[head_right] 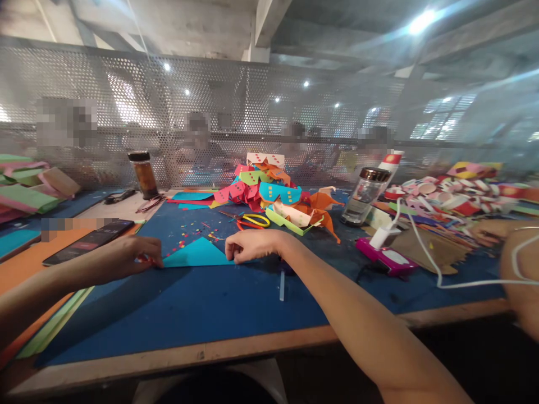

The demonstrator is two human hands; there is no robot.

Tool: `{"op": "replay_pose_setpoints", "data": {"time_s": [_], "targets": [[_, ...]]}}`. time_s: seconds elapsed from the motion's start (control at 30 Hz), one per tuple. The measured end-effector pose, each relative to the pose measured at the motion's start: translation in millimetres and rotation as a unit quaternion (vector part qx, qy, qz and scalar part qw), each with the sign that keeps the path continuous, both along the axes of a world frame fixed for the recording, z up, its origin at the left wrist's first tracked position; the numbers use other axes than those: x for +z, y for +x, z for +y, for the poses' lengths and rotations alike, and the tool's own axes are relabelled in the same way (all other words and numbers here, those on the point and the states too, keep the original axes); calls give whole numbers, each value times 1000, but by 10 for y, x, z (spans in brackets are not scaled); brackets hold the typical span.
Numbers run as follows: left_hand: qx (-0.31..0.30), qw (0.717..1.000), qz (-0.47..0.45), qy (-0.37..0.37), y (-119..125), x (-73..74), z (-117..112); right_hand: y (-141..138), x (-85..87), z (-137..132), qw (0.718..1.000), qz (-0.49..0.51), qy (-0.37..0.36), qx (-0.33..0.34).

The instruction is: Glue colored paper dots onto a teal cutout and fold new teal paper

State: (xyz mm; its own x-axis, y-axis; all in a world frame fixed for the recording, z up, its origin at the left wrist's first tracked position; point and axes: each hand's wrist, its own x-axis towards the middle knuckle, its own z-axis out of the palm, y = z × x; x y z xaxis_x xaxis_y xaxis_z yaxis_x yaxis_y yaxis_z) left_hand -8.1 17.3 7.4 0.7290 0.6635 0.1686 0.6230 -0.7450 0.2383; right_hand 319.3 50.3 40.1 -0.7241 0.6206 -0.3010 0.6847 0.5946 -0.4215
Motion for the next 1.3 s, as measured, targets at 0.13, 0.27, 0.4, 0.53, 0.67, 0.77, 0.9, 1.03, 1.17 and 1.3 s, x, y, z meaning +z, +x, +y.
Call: {"op": "replay_pose_setpoints", "data": {"time_s": [0.13, 0.27, 0.4, 0.53, 0.67, 0.77, 0.9, 1.03, 1.17, 1.3], "targets": [[-7, 1000, -7, 8, -27, 18, 11, 1, 3, 0, 1000, -2, 0, 3], [11, 1000, 1, 19, -104, 6, 43, 5, 2, 3, 1000, -2, -1, 7], [56, 998, 28, 1, -167, 30, 53, 4, 2, 3, 1000, -3, -3, 8], [73, 997, 35, -2, -167, 68, 27, 6, -1, 6, 1000, 2, -2, 8], [91, 994, 57, -1, -161, 66, 8, 11, -15, 17, 1000, 5, -5, 9], [91, 994, 62, 1, -165, 58, -1, 17, -32, 26, 1000, 6, -6, 9], [87, 994, 62, 11, -168, 63, -7, 23, -29, 18, 1000, 4, 0, 8], [90, 994, 56, 3, -159, 74, -4, -24, 25, -49, 1000, -3, 13, -3], [111, 993, 48, 5, -126, 73, -14, -141, 19, -132, 996, 36, 72, -32], [110, 994, 6, 11, -32, 74, -62, -242, -109, -145, 992, 82, 98, -5]]}}
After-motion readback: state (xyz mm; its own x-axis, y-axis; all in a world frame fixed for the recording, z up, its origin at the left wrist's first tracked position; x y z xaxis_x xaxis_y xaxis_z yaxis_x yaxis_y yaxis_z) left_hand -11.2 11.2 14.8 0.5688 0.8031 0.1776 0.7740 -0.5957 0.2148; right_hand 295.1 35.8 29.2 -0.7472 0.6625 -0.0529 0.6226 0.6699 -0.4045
